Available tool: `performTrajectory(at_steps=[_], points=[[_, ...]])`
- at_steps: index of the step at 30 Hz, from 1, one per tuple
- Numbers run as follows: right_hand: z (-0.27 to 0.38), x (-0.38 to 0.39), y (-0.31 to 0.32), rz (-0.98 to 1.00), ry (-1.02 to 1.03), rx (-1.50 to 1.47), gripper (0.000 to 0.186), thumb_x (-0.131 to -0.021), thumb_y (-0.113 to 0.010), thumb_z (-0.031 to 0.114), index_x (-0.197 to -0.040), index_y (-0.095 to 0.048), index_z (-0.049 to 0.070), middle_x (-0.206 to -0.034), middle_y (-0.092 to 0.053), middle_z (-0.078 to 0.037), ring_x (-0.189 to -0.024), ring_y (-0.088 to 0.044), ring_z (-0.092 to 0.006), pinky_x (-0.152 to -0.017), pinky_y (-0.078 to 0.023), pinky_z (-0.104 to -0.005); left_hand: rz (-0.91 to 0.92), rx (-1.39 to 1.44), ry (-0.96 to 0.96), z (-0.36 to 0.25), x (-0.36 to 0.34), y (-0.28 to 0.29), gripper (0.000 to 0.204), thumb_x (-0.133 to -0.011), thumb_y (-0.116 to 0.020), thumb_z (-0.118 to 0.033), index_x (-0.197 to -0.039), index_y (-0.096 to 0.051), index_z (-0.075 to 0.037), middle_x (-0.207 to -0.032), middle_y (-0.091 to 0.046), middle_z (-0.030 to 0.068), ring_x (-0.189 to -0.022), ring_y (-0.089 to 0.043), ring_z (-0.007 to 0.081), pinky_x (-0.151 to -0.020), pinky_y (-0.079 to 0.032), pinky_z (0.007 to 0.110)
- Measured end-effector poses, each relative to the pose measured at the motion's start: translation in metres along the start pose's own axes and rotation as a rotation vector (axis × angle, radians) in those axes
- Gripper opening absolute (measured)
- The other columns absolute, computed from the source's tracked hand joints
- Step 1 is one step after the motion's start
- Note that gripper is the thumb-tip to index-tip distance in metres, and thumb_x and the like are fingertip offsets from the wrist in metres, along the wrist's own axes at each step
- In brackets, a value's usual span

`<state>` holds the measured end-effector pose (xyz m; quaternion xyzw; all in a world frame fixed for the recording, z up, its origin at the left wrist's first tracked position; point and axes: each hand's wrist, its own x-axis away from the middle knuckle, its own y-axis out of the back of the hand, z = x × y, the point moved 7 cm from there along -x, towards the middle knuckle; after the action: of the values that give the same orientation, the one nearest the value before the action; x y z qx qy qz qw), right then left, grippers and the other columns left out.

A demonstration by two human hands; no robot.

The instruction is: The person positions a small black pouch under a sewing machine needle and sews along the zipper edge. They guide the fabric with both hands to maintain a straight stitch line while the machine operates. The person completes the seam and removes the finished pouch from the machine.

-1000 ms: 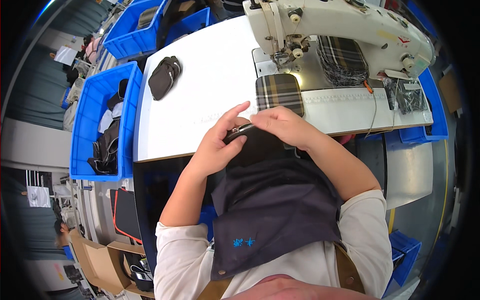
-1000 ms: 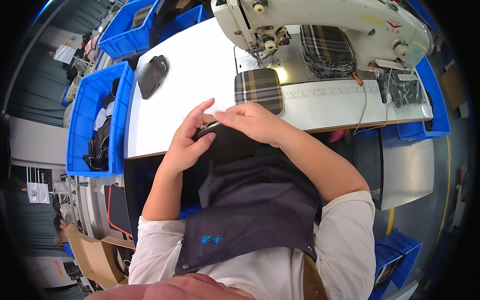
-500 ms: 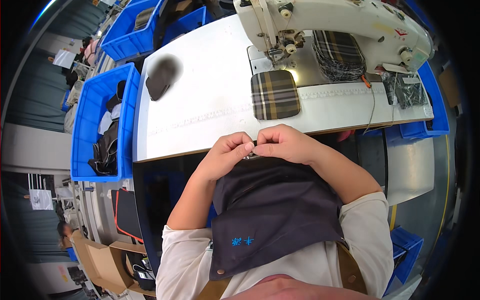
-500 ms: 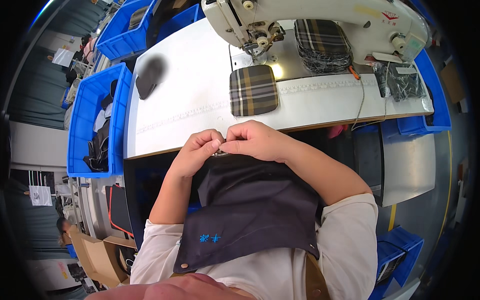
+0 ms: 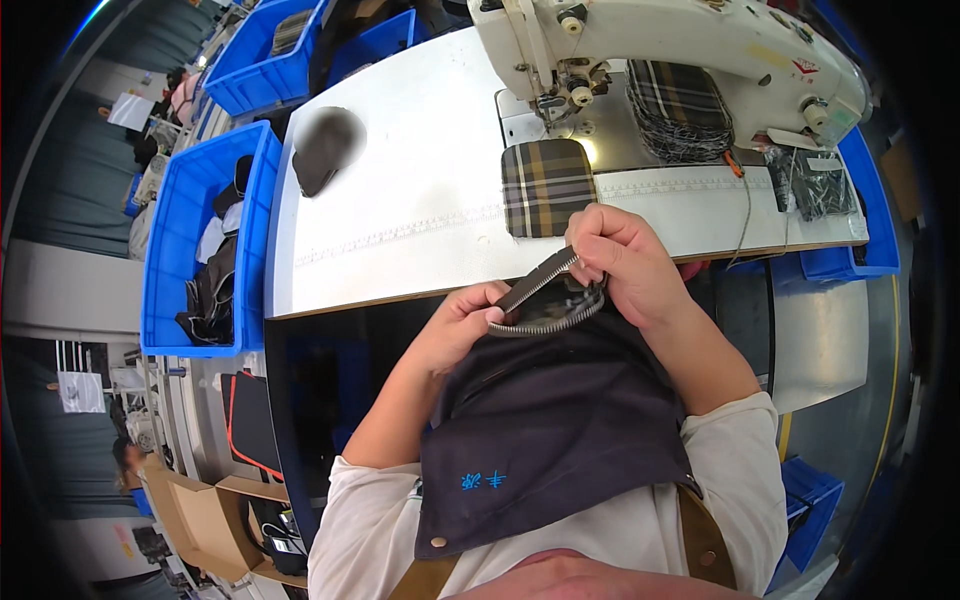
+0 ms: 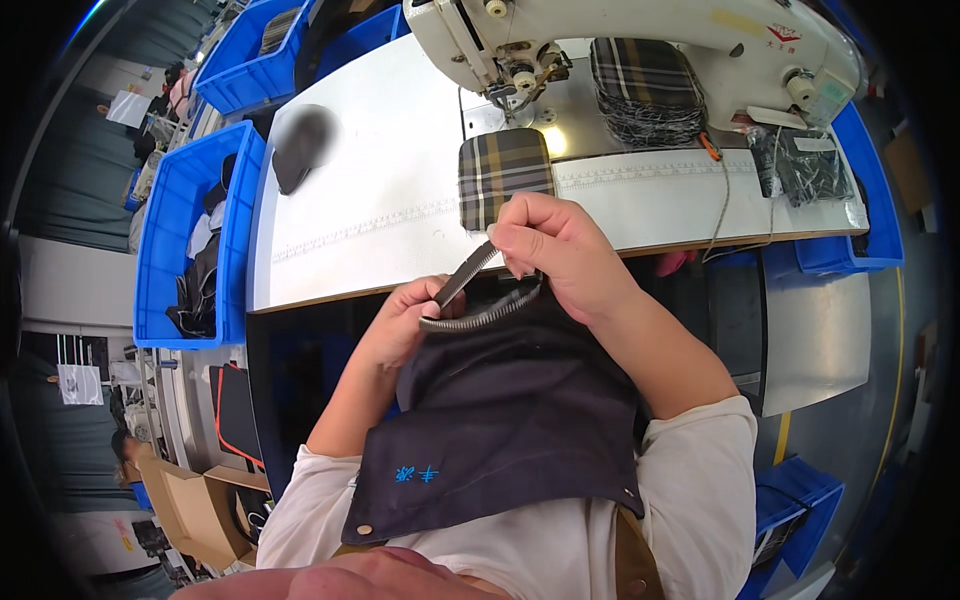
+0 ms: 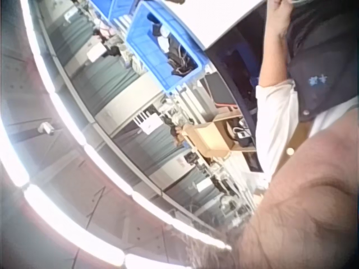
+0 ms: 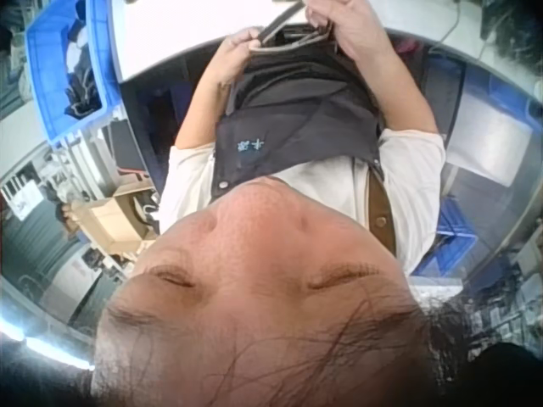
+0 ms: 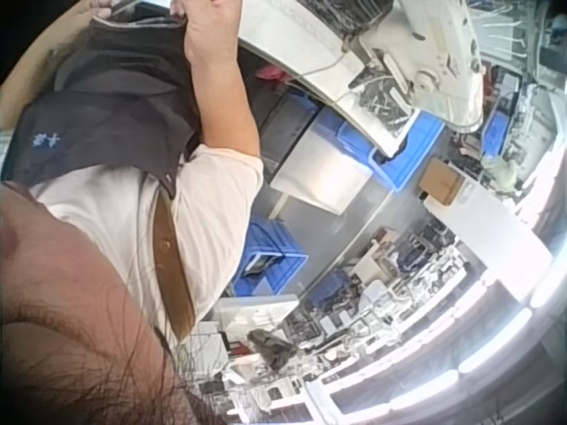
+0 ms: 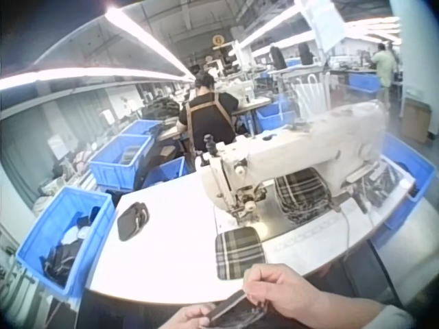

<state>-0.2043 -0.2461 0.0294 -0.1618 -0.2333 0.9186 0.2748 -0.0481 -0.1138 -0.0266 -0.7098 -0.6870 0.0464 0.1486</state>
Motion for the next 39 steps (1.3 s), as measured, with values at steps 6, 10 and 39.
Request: performTrajectory(at_steps=[6, 10, 39], points=[[-0.022, -0.004, 0.004, 0.033, -0.112, -0.256, 0.024, -0.107, -0.067, 0.029, -0.103, -0.067, 0.006, -0.091, -0.066, 0.001, -0.085, -0.062, -0.0088, -0.08, -0.052, -0.0266, -0.049, 0.518, 0.034, 0.031, -0.004, 0.004, 0.023, -0.104, -0.065, -0.028, -0.117, -0.062, -0.008, -0.116, -0.068, 0.0042, -0.108, -0.064, 0.0148, -0.099, -0.049, 0.032], [-0.048, 0.013, -0.005, 0.091, -0.298, -0.398, 0.035, -0.108, -0.066, 0.027, -0.129, -0.069, 0.0, -0.118, -0.075, -0.005, -0.112, -0.068, -0.0119, -0.104, -0.053, -0.031, -0.167, 0.65, -0.134, 0.007, -0.01, 0.027, 0.034, -0.112, -0.051, -0.027, -0.137, -0.059, -0.006, -0.138, -0.068, 0.0103, -0.131, -0.064, 0.0253, -0.112, -0.051, 0.042], [0.01, -0.04, 0.081, 0.076, 0.388, 1.744, 0.033, -0.096, -0.073, 0.028, -0.12, -0.075, 0.006, -0.131, -0.071, -0.008, -0.12, -0.063, -0.0292, -0.1, -0.052, -0.0414, -0.019, -0.392, 0.217, -0.066, -0.074, 0.051, 0.016, -0.099, -0.071, -0.014, -0.11, -0.074, -0.003, -0.096, -0.073, -0.0004, -0.086, -0.065, 0.0068, -0.081, -0.053, 0.025]])
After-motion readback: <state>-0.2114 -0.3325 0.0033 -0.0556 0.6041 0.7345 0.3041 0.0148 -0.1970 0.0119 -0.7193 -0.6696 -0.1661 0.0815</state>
